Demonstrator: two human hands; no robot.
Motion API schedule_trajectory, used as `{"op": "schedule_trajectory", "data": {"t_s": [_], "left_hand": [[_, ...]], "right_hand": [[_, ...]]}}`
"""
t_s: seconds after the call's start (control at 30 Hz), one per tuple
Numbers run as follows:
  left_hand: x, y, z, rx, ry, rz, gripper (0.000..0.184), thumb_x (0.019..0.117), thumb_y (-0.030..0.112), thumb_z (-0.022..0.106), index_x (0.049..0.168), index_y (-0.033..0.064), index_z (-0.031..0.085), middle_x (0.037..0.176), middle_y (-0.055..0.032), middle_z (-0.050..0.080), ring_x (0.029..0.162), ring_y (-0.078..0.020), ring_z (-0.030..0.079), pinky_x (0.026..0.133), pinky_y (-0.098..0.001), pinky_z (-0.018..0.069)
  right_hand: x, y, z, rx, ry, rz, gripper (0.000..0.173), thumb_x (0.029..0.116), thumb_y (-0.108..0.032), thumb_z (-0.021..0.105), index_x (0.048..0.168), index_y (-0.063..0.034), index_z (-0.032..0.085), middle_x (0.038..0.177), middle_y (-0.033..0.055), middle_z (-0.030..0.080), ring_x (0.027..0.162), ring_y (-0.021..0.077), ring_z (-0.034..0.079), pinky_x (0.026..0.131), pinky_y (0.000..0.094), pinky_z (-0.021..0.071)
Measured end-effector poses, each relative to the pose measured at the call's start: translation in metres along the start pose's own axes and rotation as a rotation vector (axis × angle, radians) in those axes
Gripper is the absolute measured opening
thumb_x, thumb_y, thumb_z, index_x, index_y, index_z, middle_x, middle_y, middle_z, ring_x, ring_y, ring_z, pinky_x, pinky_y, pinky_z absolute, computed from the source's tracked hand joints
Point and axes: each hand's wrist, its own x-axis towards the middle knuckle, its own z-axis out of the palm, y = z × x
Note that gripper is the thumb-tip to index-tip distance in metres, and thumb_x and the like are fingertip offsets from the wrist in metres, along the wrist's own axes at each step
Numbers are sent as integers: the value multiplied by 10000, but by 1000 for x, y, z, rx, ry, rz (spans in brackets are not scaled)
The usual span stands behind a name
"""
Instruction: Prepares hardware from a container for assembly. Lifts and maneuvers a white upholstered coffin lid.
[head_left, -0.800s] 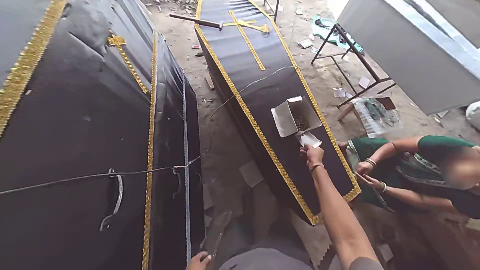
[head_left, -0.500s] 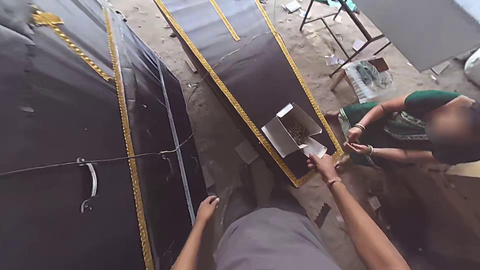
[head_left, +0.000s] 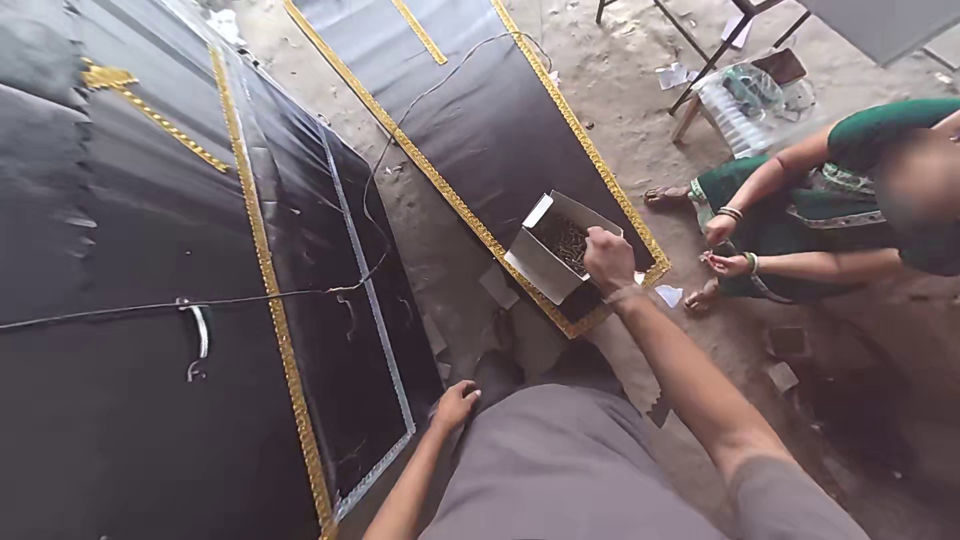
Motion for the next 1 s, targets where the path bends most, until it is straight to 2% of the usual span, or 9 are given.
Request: {"op": "schedule_trajectory", "data": {"t_s": [0.07, 0.1, 0.17, 0.27, 0.43, 0.6, 0.83, 0.9, 1.0], "left_hand": [[0, -10, 1, -22, 39, -24, 404, 1033, 299, 609, 1358, 60, 633, 1317, -181, 670, 1263, -320, 624, 1114, -541, 448], [1, -16, 0, -44, 68, -40, 403, 1034, 308, 607, 1358, 70, 635, 1310, -173, 675, 1249, -314, 634, 1104, -540, 460], [-4, -27, -2, -122, 135, -61, 384, 1039, 292, 602, 1346, 65, 640, 1286, -170, 685, 1212, -305, 656, 1083, -528, 482], [-9, -45, 3, -222, 204, -85, 373, 1037, 276, 611, 1329, 49, 647, 1273, -177, 689, 1194, -308, 667, 1072, -521, 501], [-17, -67, 30, -231, 203, -152, 359, 1029, 261, 626, 1303, 32, 666, 1290, -185, 684, 1242, -315, 637, 1105, -520, 461], [-33, -61, 54, -252, 139, -178, 380, 1030, 276, 623, 1314, 26, 659, 1282, -194, 685, 1231, -331, 642, 1097, -533, 463], [-23, -50, 59, -219, 114, -122, 348, 1033, 259, 618, 1304, 48, 675, 1284, -174, 691, 1233, -304, 644, 1102, -520, 462], [-19, -43, 53, -215, 135, -113, 348, 1028, 265, 624, 1302, 58, 677, 1292, -157, 690, 1250, -293, 635, 1112, -517, 458], [-14, -30, 41, -217, 149, -97, 373, 1024, 255, 629, 1338, 53, 649, 1302, -162, 682, 1250, -298, 634, 1110, -522, 459]], "right_hand": [[23, -16, 3, -146, -249, 110, 230, 1035, -158, 497, 1137, -28, 657, 1069, 227, 699, 1048, 412, 688, 825, 591, 547], [31, -19, 4, -206, -325, 144, 214, 1000, -137, 533, 1116, -26, 675, 1100, 226, 703, 1072, 413, 683, 823, 601, 547], [40, -22, 4, -281, -399, 146, 209, 962, -118, 560, 1089, -20, 696, 1144, 219, 702, 1106, 408, 673, 843, 606, 539], [45, -12, 2, -286, -422, 94, 256, 979, -123, 518, 1148, -7, 671, 1199, 230, 686, 1162, 391, 659, 906, 590, 528], [49, 18, 4, -208, -344, 24, 299, 893, -199, 628, 1132, -33, 695, 1181, 217, 692, 1161, 389, 654, 936, 604, 517], [45, 36, 0, -118, -255, -117, 285, 934, -221, 578, 1124, -66, 724, 1121, 177, 720, 1127, 348, 669, 964, 560, 505], [34, 52, -11, 202, 89, -344, 200, 866, -190, 617, 909, -70, 770, 894, 99, 748, 857, 250, 719, 777, 496, 557], [30, 54, -15, 330, 167, -327, 205, 861, -247, 645, 883, -75, 755, 846, 73, 738, 789, 202, 705, 731, 461, 560], [27, 50, -22, 653, 226, -123, 338, 806, -313, 815, 938, -40, 665, 801, 56, 664, 718, 156, 638, 711, 403, 550]]}}
